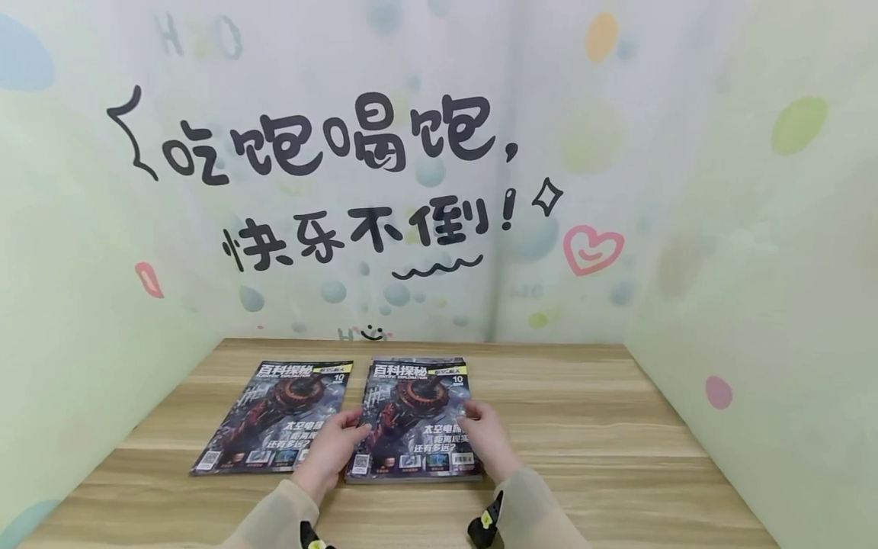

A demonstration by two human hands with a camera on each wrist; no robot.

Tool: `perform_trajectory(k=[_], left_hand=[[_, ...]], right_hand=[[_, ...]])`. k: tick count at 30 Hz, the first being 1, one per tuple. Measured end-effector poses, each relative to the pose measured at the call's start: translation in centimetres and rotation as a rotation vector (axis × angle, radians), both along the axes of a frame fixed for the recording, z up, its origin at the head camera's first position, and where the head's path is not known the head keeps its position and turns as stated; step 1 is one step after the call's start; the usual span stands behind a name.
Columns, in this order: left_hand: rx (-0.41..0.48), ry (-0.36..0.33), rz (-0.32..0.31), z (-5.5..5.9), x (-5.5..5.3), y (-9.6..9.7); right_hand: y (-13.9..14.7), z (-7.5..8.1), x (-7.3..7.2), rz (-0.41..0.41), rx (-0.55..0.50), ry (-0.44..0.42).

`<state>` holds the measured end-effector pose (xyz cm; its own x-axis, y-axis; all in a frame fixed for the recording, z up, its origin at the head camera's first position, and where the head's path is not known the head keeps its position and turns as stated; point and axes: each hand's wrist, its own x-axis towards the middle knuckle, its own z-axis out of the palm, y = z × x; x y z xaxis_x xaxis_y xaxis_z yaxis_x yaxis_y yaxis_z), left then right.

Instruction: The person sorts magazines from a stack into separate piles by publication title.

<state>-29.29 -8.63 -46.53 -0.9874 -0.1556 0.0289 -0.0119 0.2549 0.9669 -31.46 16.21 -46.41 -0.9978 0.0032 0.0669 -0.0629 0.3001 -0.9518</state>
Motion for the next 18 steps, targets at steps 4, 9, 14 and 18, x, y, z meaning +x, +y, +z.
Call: perform_trajectory(k=[4, 9, 14, 18], left_hand=[[0.001, -0.004, 0.007, -0.2, 0.1, 0.1], [-0.013, -0.005, -0.001, -0.3, 0.3, 0.1], [-0.015, -0.009, -0.012, -0.6, 0.4, 0.0], [-0.018, 0.003, -0.005, -0.9, 0.5, -0.1]], right_hand=[[0.5, -0.4, 0.1, -0.026, -0.015, -0.026], [0.5, -0.6, 0.4, -0.032, -0.024, -0.055], [0.4, -1.0, 0.4, -0.029, -0.025, -0.065], [0.4, -1.3, 0.5, -0.025, -0.006, -0.067]])
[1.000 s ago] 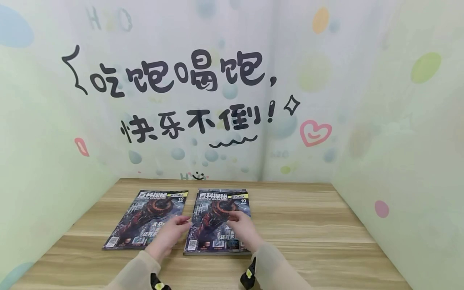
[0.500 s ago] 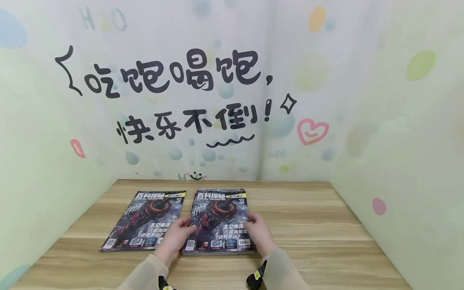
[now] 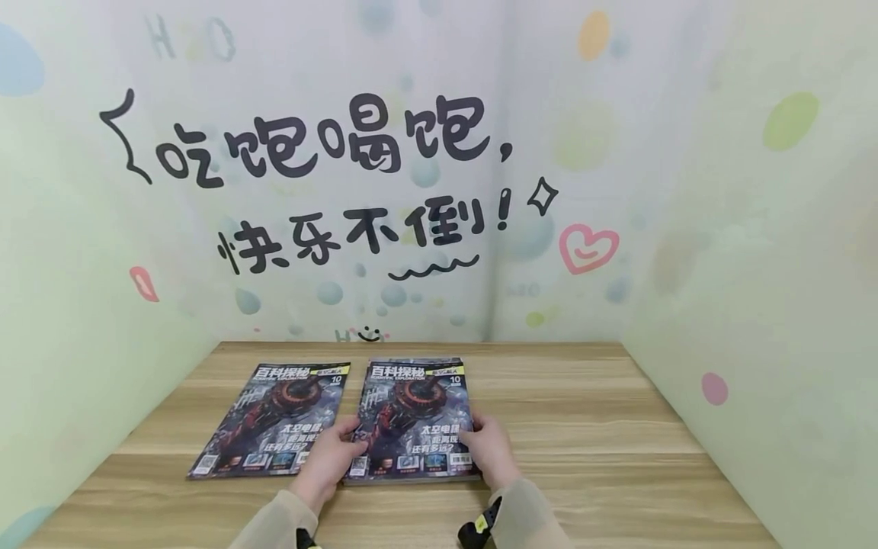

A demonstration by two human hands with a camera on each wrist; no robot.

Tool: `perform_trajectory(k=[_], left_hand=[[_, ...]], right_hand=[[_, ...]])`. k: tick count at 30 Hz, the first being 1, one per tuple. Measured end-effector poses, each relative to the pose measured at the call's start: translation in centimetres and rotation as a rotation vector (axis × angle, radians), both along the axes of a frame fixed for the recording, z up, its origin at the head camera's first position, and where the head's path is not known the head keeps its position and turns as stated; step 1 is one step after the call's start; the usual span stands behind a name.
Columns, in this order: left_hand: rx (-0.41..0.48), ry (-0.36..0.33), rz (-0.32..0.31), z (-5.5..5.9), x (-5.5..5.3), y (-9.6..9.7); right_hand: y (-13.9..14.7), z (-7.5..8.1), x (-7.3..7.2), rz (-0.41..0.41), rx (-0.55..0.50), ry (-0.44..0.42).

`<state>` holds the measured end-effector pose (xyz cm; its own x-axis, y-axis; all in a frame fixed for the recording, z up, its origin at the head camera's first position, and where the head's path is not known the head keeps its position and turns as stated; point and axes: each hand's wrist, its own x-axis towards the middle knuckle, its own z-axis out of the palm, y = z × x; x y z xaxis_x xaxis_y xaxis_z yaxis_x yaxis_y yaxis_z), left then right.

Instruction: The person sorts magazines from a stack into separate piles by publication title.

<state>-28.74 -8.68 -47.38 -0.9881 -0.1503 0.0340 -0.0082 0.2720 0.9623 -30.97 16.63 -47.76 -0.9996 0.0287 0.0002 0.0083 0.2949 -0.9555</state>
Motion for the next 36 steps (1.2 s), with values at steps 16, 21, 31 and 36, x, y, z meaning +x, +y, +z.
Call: perform_trajectory(k=[16, 21, 31, 36], left_hand=[[-0.051, 0.04, 0.033, -0.38, 0.34, -0.28], [-0.032, 0.034, 0.024, -0.5, 0.24, -0.25], [-0.005, 0.025, 0.016, -0.38, 0.22, -0.3], [-0.026, 0.004, 0.02, -0.26, 0.32, -0.43]], right_hand=[[-0.22, 0.06, 0.36, -0.01, 0.084, 0.004], [-0.17, -0.06, 0.29, -0.01, 0.11, 0.007], [-0.24, -0.03, 0.33, -0.017, 0.183, 0.055], [-0.31, -0.03, 0.38, -0.013, 0.17, 0.055]])
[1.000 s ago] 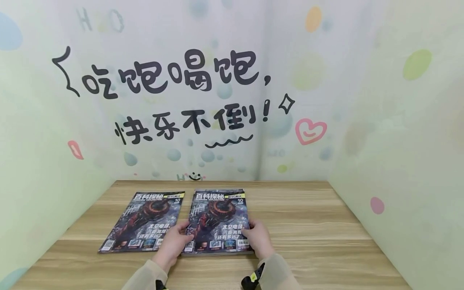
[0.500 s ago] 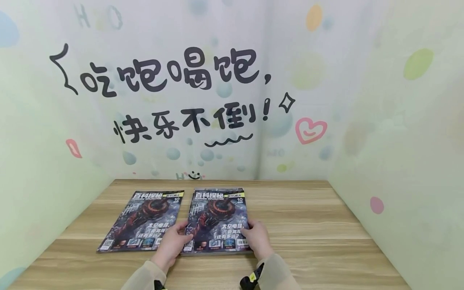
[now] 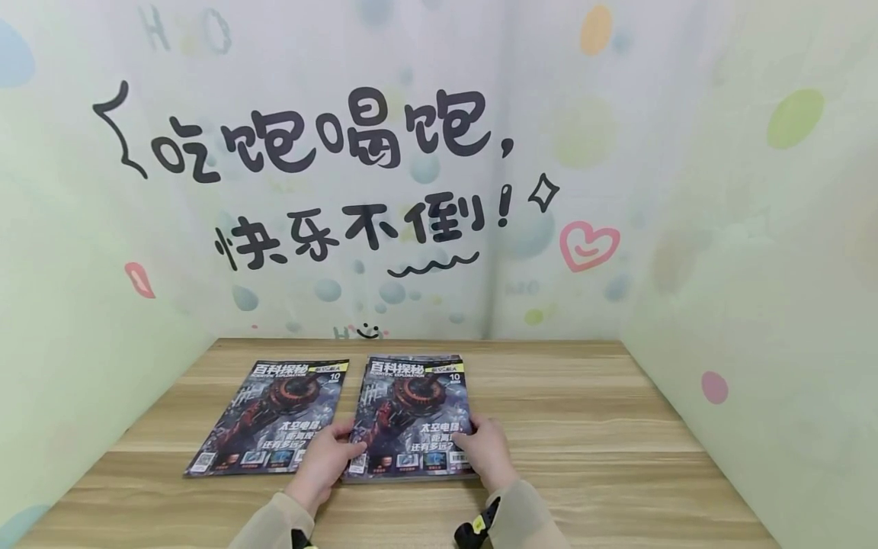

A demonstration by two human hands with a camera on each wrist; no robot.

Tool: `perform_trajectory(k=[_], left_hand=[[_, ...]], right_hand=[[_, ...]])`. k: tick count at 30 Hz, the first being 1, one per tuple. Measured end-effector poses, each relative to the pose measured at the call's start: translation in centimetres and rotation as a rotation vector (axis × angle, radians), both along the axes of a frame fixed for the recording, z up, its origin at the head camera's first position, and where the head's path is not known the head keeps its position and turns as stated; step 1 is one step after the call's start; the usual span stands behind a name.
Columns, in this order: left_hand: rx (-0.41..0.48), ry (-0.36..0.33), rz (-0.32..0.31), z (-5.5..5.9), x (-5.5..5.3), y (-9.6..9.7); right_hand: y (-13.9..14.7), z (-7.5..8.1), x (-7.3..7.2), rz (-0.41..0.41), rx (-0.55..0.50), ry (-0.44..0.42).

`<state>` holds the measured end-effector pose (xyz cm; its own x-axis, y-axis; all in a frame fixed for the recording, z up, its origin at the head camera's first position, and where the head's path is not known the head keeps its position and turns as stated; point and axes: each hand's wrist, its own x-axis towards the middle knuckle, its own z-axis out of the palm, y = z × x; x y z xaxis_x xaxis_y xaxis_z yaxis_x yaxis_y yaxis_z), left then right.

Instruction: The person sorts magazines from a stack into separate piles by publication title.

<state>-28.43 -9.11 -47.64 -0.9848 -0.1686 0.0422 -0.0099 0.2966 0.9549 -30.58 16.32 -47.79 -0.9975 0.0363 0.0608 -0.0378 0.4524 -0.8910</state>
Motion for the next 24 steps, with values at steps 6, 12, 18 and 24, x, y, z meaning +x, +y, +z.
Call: perform_trajectory(k=[6, 12, 18, 24], left_hand=[[-0.044, 0.001, 0.019, -0.02, 0.07, -0.06], [-0.036, 0.008, 0.026, 0.01, 0.11, 0.08], [-0.071, 0.012, 0.001, 0.34, 0.23, 0.05], [-0.079, -0.002, -0.026, 0.82, 0.35, 0.05]], right_hand=[[-0.03, -0.06, 0.0, -0.008, -0.048, -0.011], [-0.14, -0.08, 0.05, -0.037, -0.105, 0.003], [-0.21, -0.09, -0.01, -0.09, -0.114, 0.0], [-0.22, 0.02, -0.03, -0.116, -0.08, 0.022]])
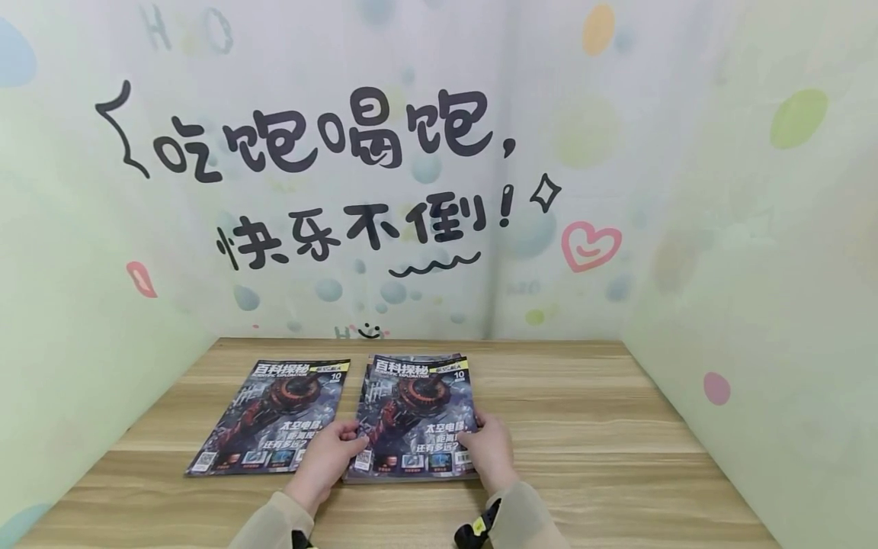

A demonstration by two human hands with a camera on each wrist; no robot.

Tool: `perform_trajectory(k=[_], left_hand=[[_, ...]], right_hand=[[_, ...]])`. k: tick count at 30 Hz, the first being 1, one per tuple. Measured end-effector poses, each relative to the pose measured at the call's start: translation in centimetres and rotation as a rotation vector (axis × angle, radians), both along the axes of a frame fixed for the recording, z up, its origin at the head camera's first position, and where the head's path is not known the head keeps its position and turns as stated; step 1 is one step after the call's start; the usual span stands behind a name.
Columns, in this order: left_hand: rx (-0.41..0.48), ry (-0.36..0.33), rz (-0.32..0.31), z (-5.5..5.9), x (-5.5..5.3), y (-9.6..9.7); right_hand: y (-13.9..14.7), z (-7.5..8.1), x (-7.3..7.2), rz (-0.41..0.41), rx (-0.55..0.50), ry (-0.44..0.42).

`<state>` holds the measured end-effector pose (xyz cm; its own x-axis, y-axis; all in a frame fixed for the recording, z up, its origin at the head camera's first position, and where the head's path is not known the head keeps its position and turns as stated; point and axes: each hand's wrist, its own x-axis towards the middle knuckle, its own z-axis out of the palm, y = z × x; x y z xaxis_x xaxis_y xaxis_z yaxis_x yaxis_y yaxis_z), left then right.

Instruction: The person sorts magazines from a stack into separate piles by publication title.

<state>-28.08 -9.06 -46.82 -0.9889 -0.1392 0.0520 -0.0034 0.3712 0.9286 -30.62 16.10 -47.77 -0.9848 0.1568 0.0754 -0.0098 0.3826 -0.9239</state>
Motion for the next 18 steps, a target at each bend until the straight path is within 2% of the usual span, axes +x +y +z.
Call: perform_trajectory(k=[8, 18], left_hand=[[-0.028, 0.005, -0.011, 0.31, 0.17, 0.03], [-0.016, -0.002, -0.056, -0.29, -0.22, -0.32]], right_hand=[[0.02, 0.54, 0.05, 0.01, -0.008, -0.003], [0.42, 0.37, -0.17, 0.035, -0.071, -0.054]])
